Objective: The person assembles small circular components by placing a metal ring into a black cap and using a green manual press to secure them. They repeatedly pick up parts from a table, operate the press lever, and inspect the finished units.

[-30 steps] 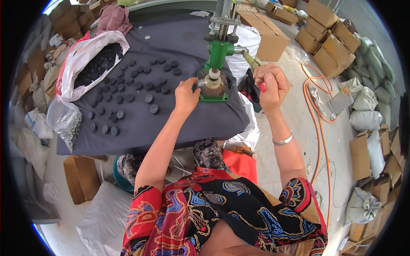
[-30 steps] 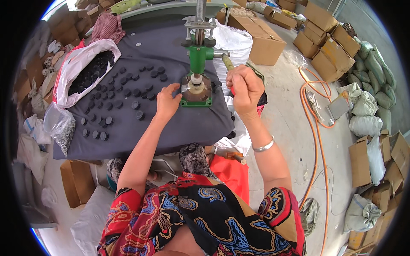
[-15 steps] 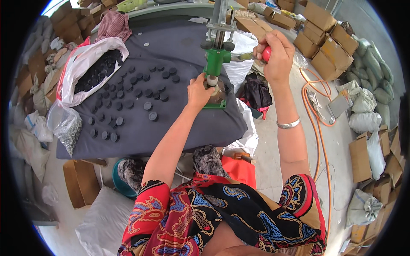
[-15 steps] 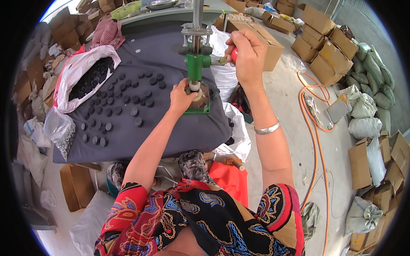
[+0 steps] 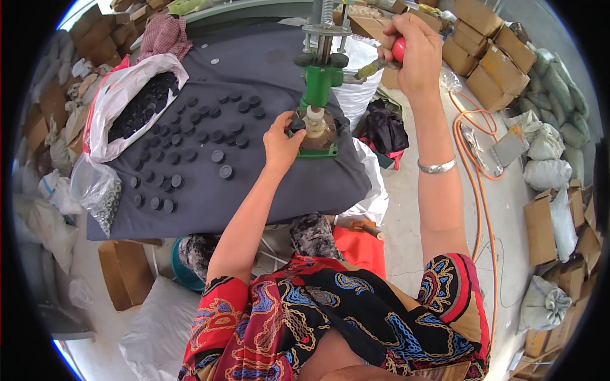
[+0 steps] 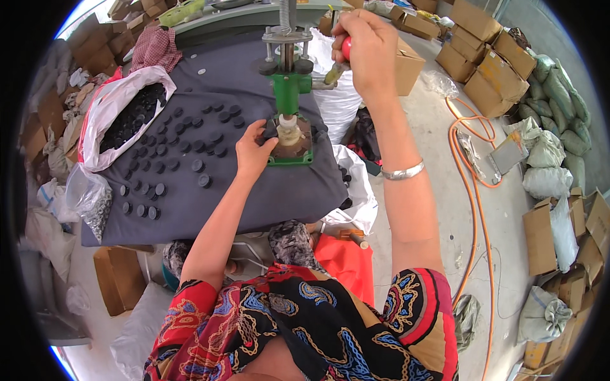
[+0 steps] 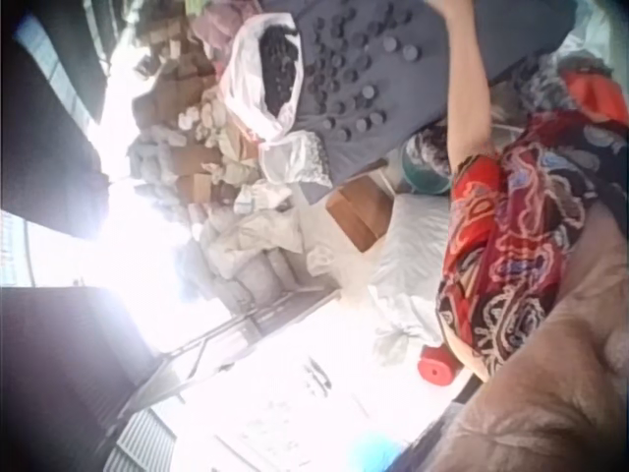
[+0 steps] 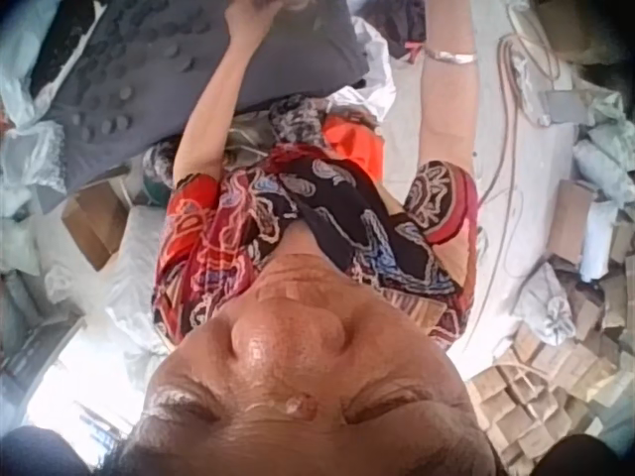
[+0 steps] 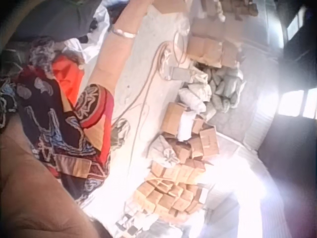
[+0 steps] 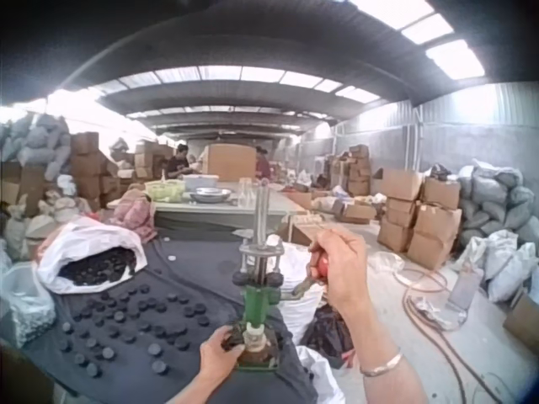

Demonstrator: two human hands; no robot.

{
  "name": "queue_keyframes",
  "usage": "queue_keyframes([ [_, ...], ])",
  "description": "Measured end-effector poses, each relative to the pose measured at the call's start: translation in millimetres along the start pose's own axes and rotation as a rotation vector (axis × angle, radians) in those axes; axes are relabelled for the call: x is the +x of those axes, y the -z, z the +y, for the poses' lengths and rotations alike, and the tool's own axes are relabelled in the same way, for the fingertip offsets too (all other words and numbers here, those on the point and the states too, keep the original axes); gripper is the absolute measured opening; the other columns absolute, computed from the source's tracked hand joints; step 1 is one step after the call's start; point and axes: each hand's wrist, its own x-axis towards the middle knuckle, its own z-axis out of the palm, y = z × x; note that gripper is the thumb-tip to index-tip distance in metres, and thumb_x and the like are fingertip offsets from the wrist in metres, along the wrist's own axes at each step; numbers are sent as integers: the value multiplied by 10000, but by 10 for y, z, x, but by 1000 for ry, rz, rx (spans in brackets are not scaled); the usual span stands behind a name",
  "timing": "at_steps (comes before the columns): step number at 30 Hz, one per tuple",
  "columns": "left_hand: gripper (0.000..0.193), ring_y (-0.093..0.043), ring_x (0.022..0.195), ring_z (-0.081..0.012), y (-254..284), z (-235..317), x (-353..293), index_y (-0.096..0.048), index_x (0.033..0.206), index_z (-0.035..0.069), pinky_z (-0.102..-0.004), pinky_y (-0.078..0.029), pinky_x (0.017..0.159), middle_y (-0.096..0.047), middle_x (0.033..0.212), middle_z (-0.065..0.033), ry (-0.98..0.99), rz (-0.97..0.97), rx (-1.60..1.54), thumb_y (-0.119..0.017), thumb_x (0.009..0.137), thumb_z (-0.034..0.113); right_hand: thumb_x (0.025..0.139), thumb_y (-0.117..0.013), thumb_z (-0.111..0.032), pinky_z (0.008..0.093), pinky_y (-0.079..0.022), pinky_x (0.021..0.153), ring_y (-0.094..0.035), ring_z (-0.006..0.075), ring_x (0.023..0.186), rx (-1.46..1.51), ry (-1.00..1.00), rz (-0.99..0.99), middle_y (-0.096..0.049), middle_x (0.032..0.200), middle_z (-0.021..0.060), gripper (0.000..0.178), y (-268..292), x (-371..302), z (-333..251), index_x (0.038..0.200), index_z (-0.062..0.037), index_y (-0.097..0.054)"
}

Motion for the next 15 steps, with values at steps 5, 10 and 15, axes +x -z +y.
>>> queue_keyframes([
  [5,454,-645,898,-184,378,86,-280,-531,1275,-16,-301,-498,776,-669,1017,-124,190,-164,-556,-646,841,52,879,-536,-200,252,-379,415,-516,129,455,-49,-24,183,-530,555,51,231,-106,249,-14,713,-42,-566],
  [10,485,-651,925,-268,755,290,-543,-463,1346,-6,-342,-495,755,-650,1031,-174,285,-315,-937,-573,881,72,864,-527,-227,288,-341,423,-501,130,476,-171,60,267,-544,563,43,258,20,810,268,693,-39,-573],
  [15,577,-661,892,-300,984,563,-741,-412,1387,-1,-360,-510,744,-649,1018,-192,191,-403,-1066,-625,856,71,866,-531,-209,375,-424,532,-525,205,535,-584,324,351,-598,622,73,259,125,1122,328,746,11,-597],
])
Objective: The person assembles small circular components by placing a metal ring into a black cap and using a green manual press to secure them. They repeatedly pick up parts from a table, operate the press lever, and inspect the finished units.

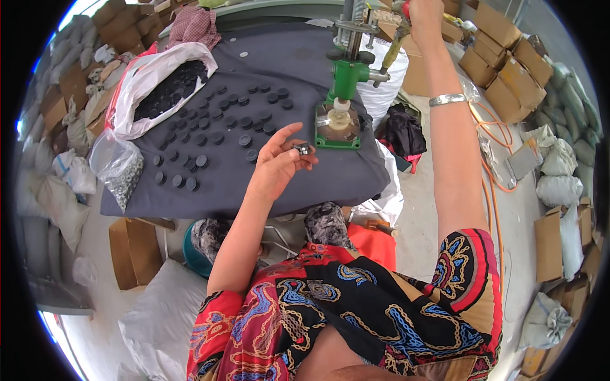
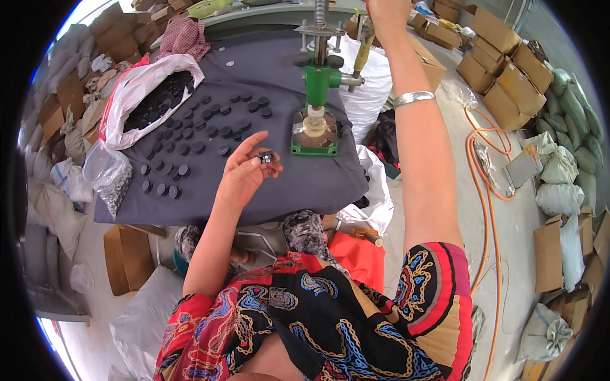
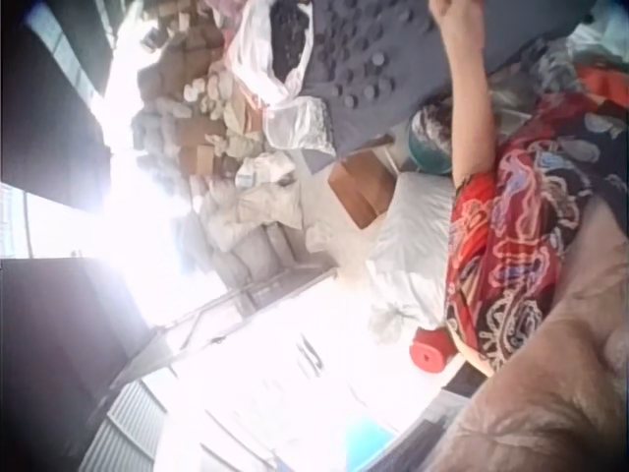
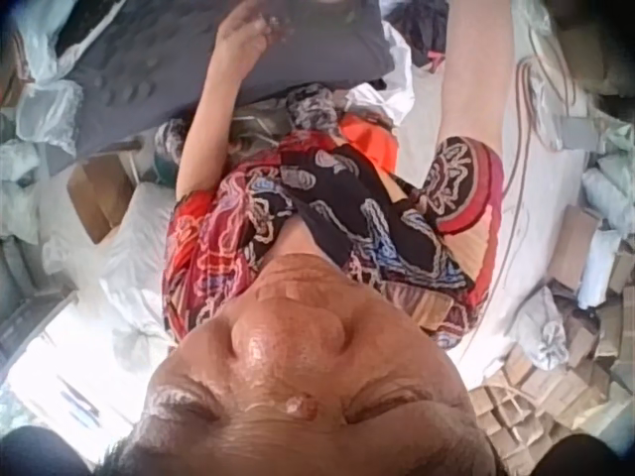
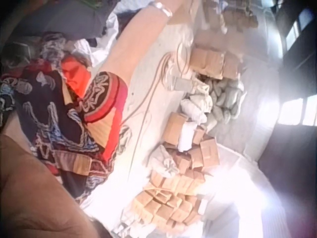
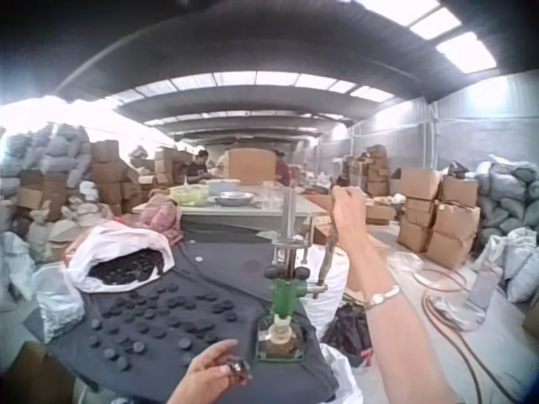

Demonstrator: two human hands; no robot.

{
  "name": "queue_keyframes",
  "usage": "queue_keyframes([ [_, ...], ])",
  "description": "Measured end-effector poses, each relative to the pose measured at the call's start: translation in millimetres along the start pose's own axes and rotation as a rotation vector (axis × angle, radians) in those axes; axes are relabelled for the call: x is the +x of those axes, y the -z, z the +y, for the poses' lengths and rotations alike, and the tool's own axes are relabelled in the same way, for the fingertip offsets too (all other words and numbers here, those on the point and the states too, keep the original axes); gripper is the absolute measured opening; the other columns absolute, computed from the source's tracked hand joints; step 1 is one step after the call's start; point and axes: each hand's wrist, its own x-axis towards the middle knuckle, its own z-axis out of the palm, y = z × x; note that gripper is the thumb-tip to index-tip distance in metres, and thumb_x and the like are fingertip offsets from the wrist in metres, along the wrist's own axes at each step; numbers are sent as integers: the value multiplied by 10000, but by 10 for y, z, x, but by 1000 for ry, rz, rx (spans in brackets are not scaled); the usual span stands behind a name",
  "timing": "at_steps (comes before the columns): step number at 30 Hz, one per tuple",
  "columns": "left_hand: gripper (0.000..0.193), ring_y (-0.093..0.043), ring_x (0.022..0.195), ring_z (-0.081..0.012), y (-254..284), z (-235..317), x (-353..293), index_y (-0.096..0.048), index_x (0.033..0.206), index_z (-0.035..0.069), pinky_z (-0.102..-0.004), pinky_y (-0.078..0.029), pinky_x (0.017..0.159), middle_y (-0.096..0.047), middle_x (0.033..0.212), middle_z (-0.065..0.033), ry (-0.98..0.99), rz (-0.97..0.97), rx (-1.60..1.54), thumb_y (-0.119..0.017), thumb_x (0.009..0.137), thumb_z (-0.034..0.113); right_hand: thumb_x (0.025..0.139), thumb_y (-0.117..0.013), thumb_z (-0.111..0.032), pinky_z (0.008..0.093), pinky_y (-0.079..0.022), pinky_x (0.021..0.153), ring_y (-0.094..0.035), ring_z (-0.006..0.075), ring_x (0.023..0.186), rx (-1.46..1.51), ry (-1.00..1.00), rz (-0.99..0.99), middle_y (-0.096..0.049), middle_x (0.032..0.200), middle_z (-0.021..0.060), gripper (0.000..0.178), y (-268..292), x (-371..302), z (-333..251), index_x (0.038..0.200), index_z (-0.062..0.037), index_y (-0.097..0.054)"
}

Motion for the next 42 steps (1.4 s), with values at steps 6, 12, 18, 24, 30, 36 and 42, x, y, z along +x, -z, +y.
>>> queue_keyframes([
  [6,715,-672,834,-293,-107,186,-268,-336,1435,8,-368,-524,698,-652,1011,-194,-35,-13,14,-686,813,57,928,-574,-257,323,-471,634,-582,188,654,-277,717,249,-634,783,81,284,36,-659,-612,912,22,-627],
  [12,820,-669,754,-276,-255,331,-382,-294,1455,17,-362,-527,633,-653,949,-167,25,-60,-40,-746,776,99,927,-610,-242,327,-503,760,-634,221,804,502,128,-1181,-670,902,94,334,330,-2269,-1279,1212,-68,-609],
  [18,745,-652,673,-240,-271,310,-498,-360,1406,-3,-326,-525,578,-651,931,-141,83,8,-37,-746,797,182,904,-636,-166,235,-446,577,-555,82,647,696,-503,-1434,-599,703,1,333,356,-2541,-1281,1215,-53,-600],
  [24,371,-650,643,-190,-340,200,-620,-533,1165,-29,-289,-506,556,-645,844,-104,51,277,53,-669,898,188,829,-741,-89,194,-403,561,-504,35,636,696,-490,-1094,-541,721,-25,390,293,-2941,-1183,1187,-36,-594],
  [30,236,-581,576,-95,-447,69,-718,-576,1019,-3,-215,-456,507,-616,750,-48,-54,424,316,-621,940,215,826,-719,-103,271,-466,604,-569,136,657,472,-130,-978,-534,862,63,354,315,-3080,-1302,1151,-23,-602],
  [36,173,-520,547,-74,-441,10,-742,-579,965,25,-206,-432,491,-576,733,-22,-137,393,397,-568,961,198,835,-700,-96,297,-478,620,-581,167,675,468,-63,-924,-534,862,78,340,355,-3170,-1311,1154,-35,-598],
  [42,207,-479,524,-71,-438,-23,-762,-574,942,24,-200,-374,458,-554,709,-27,-168,379,429,-484,986,206,903,-600,-85,294,-467,591,-594,158,672,418,145,-805,-572,885,83,264,320,-3216,-1336,1155,-18,-564],
])
